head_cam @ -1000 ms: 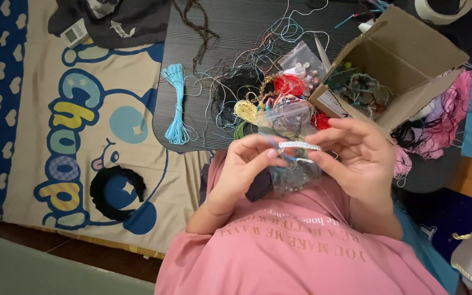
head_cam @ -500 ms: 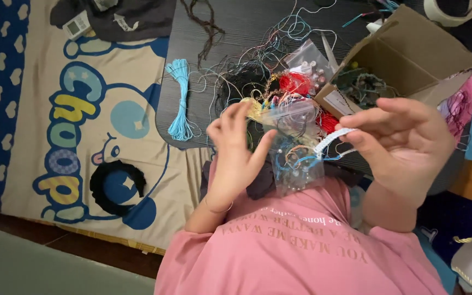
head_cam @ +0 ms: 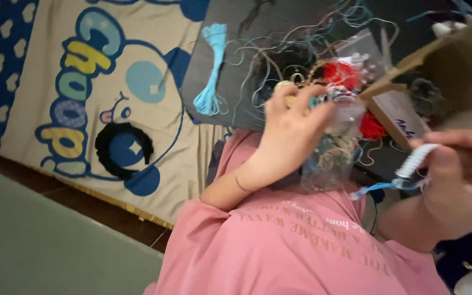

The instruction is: Organizing beads and handmade bracelets into storage containers and boxes.

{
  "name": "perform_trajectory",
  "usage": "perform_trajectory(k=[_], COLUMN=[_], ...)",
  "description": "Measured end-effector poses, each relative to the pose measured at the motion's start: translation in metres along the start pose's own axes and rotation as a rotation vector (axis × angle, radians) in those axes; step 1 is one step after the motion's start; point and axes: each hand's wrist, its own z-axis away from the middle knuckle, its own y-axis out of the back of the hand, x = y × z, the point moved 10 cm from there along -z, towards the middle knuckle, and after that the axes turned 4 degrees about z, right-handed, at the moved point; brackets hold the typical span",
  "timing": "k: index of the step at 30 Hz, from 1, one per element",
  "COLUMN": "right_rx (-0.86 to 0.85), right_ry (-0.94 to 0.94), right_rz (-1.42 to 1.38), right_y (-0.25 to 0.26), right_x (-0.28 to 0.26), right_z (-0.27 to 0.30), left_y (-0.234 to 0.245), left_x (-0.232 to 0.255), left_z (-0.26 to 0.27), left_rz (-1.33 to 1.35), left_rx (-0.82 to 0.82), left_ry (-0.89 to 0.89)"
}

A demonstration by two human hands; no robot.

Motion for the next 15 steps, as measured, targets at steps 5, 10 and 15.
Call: perform_trajectory(k=[5,10,15], right_rx=[0.121,0.331,0.181], right_ry=[-0.036,-0.029,0.213], right_rz=[0.02,-0.03,-0.15], right_y=[0.004,0.001,0.004], right_x=[0.021,-0.018,-0.041], right_z=[0.011,0.016,0.005], left_y=[0.014,0.04,0.046], left_x=[0.018,0.023,0.009], left_z=[0.006,0.007,-0.002], left_rz=[0.566,1.103,1.04], left_rx=[-0.254,-0.24,-0.133], left_ry=[0.0,0.004,0.058])
